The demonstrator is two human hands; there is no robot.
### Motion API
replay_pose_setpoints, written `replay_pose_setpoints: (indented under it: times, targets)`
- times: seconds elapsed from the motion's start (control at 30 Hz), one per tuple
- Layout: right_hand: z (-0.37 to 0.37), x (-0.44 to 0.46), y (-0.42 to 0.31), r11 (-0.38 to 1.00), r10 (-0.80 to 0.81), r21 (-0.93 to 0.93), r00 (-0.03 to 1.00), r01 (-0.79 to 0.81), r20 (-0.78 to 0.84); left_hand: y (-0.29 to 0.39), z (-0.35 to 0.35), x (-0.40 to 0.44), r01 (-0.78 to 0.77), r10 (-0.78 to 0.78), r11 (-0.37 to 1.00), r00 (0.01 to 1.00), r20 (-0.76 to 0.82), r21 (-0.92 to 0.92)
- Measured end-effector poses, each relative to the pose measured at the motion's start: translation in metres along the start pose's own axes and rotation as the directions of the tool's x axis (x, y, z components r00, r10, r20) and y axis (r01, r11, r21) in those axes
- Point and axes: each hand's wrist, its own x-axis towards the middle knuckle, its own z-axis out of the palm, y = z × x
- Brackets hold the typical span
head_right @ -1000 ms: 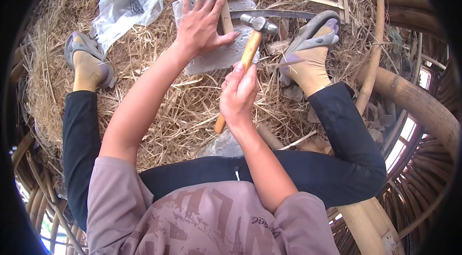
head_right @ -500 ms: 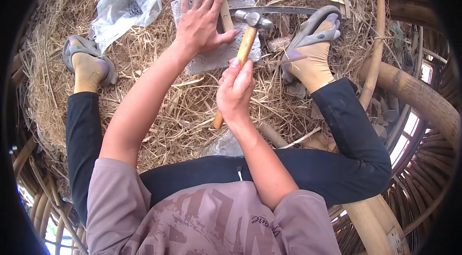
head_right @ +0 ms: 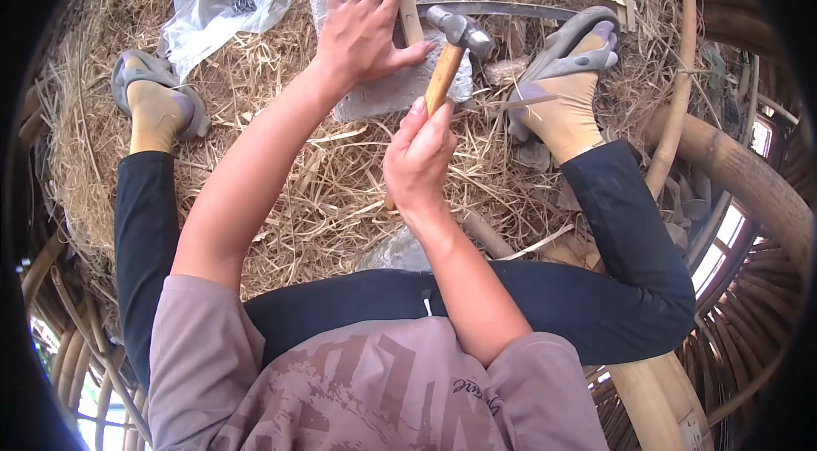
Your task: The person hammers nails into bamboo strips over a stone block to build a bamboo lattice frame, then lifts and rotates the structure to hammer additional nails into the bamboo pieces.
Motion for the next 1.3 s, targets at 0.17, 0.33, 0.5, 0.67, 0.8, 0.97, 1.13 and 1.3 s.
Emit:
replay_pose_setpoints:
  times: [0.17, 0.33, 0.5, 0.67, 0.8, 0.97, 1.13, 1.3]
  targets:
    - [-0.01, 0.005, -0.001, 1.0, 0.018, 0.022, 1.0, -0.018, -0.011, -0.001, 0.005, 0.001, -0.014, 0.014, 1.0, 1.0, -0.001, 0.014]
    - [-0.013, 0.008, -0.001, 0.999, 0.041, -0.019, 0.999, -0.04, 0.034, -0.002, 0.003, 0.002, -0.025, 0.023, 0.997, 0.999, 0.026, 0.071]
    - [-0.02, 0.009, -0.008, 0.997, 0.026, -0.068, 0.998, -0.022, 0.052, -0.001, 0.008, 0.0, -0.025, 0.023, 0.998, 0.999, 0.022, 0.052]
    - [-0.023, 0.015, -0.01, 0.978, -0.006, -0.204, 0.985, 0.041, 0.17, -0.002, 0.007, 0.0, -0.016, 0.016, 0.998, 1.0, 0.01, 0.06]
    - [-0.018, 0.012, -0.008, 0.988, -0.125, -0.101, 0.99, 0.118, -0.066, -0.004, 0.009, -0.002, -0.024, 0.025, 0.999, 0.999, -0.039, 0.028]
    - [-0.017, 0.012, 0.003, 0.983, -0.176, -0.074, 0.981, 0.17, -0.082, -0.003, 0.009, 0.0, -0.013, 0.014, 1.0, 0.999, -0.036, 0.016]
    - [-0.023, 0.015, -0.011, 0.997, -0.04, -0.067, 0.998, 0.043, 0.038, 0.003, 0.01, -0.001, -0.02, 0.02, 0.999, 1.0, -0.017, 0.049]
    - [-0.028, 0.018, -0.01, 0.981, 0.018, -0.192, 0.993, 0.005, 0.118, -0.003, 0.011, -0.001, -0.009, 0.012, 0.995, 1.0, -0.027, 0.099]
